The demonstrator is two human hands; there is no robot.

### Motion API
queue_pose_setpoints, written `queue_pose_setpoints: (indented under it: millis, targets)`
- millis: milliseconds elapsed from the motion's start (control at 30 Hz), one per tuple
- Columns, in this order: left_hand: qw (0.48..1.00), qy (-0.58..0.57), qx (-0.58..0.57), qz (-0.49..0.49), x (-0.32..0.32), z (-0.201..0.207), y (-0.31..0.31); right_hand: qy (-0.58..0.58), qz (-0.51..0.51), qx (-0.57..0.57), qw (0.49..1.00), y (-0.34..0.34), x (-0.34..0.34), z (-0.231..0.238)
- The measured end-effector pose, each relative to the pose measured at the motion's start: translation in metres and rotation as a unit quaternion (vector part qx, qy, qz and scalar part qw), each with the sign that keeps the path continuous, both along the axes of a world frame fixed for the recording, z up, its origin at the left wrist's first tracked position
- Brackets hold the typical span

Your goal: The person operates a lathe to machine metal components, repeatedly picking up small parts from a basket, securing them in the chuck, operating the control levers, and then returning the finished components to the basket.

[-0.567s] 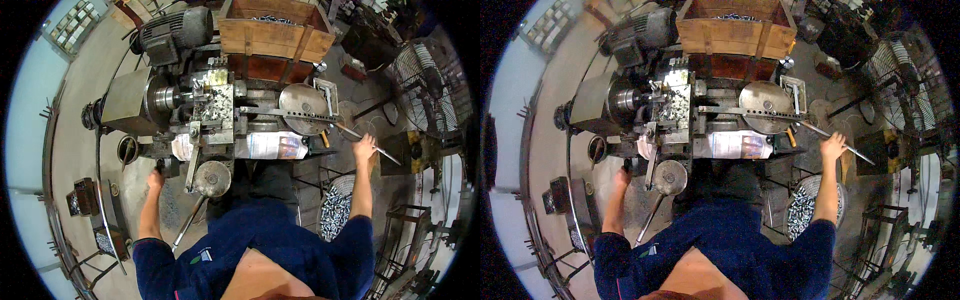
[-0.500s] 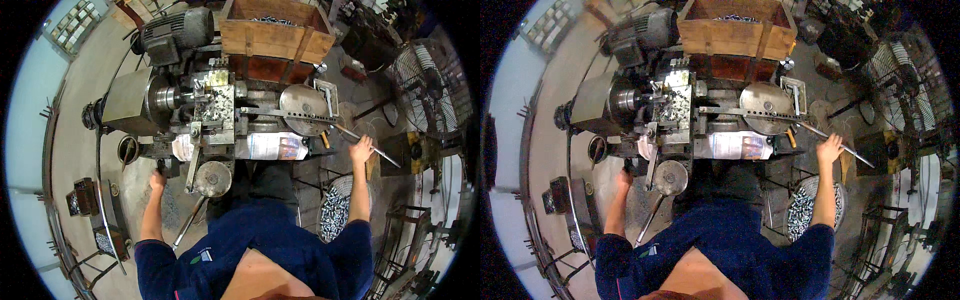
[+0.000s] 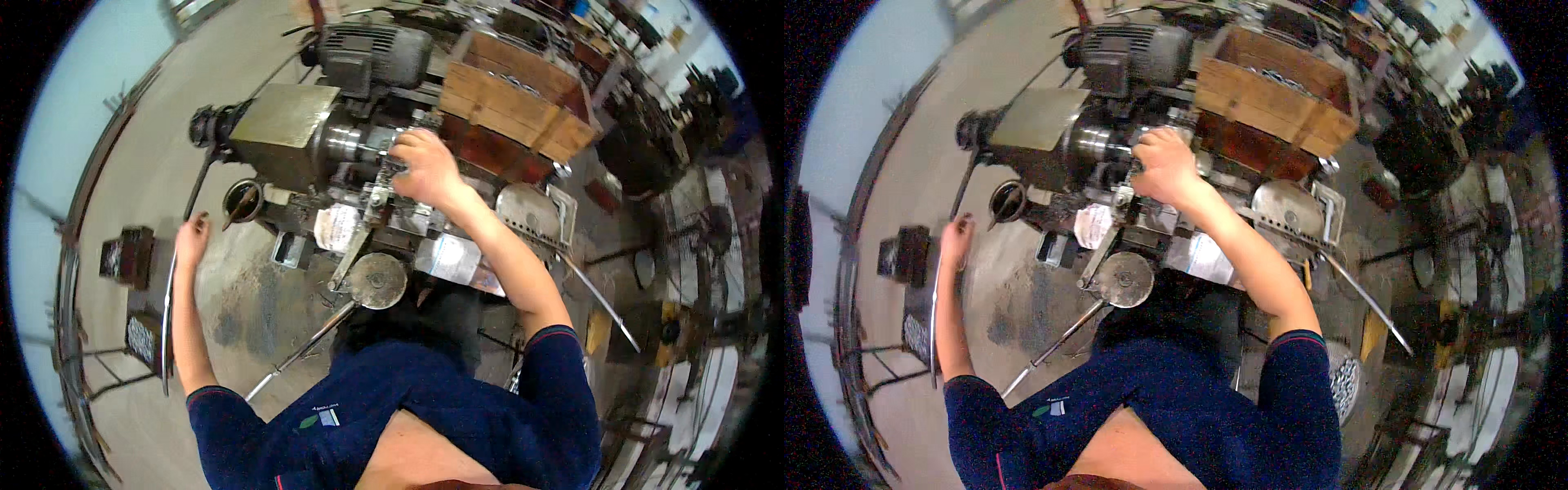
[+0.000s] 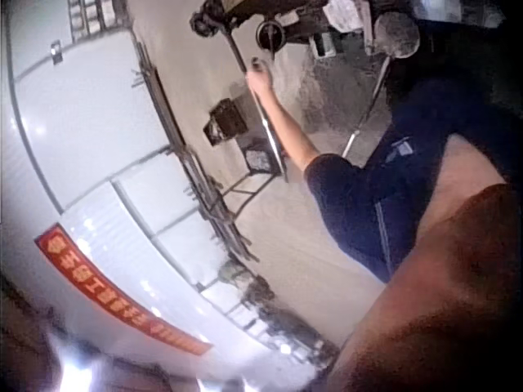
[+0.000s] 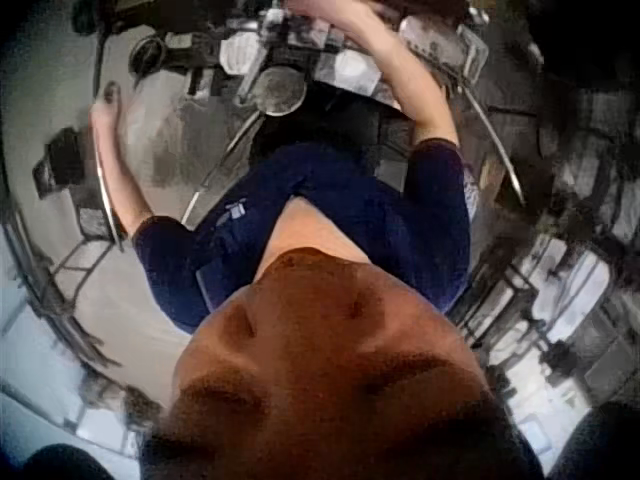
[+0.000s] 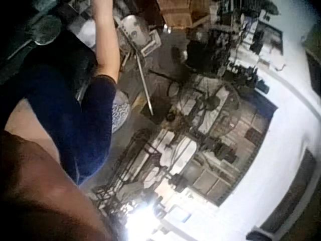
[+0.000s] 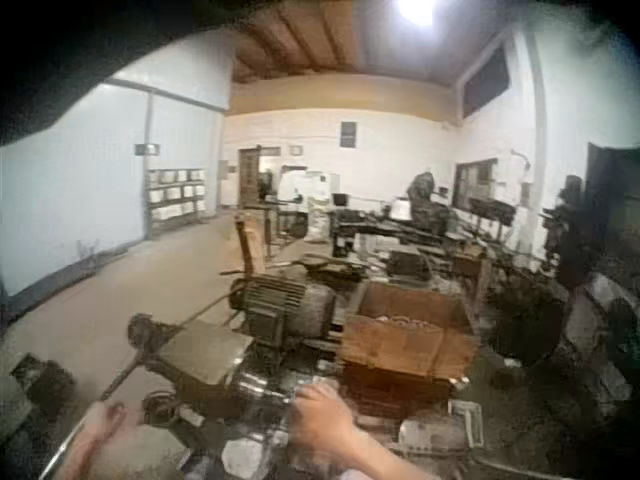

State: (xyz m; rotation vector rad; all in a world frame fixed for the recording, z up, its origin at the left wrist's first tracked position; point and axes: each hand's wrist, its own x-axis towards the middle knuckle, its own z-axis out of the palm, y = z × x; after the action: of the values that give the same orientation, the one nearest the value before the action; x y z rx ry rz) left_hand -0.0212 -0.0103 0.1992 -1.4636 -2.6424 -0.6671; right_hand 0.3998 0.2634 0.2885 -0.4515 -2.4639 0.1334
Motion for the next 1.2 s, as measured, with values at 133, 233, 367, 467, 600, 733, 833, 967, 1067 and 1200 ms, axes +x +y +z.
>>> queue_pose_setpoints:
  millis: [133,233,367,467,600,733,833,967,1067,1200]
  targets:
    - [0.986,0.063,0.012,0.157,-0.035,0.036,-0.076,-0.2,-0.036,0.073,0.976,0.013,-0.077,-0.017]
    - [0.952,0.051,-0.054,0.299,-0.03,-0.016,-0.127,-0.219,-0.024,0.073,0.973,0.02,-0.094,-0.032]
    - [0.925,-0.006,-0.086,0.369,0.053,-0.017,-0.1,-0.223,-0.04,0.017,0.974,0.024,-0.091,-0.039]
    - [0.928,-0.026,-0.086,0.361,0.066,-0.004,-0.098,-0.199,-0.029,0.059,0.978,0.017,-0.092,-0.039]
    - [0.94,0.029,-0.087,0.327,0.12,0.002,-0.085,-0.301,-0.077,0.098,0.946,0.015,-0.099,-0.04]
    - [0.962,-0.016,-0.075,0.261,0.103,-0.005,-0.1,-0.259,-0.064,0.104,0.958,0.007,-0.093,-0.027]
    - [0.987,-0.011,-0.075,0.144,0.088,0.004,-0.101,-0.212,-0.085,0.118,0.966,0.009,-0.067,0.003]
    - [0.971,-0.203,-0.049,0.119,0.059,-0.005,-0.088,-0.159,-0.134,0.083,0.975,0.047,0.0,0.056]
    - [0.943,-0.318,0.014,0.097,0.051,-0.003,-0.057,-0.061,-0.261,0.103,0.958,0.09,0.049,0.073]
    - [0.911,-0.399,0.098,0.042,0.027,-0.032,-0.074,0.044,-0.243,0.079,0.966,0.063,0.068,0.074]
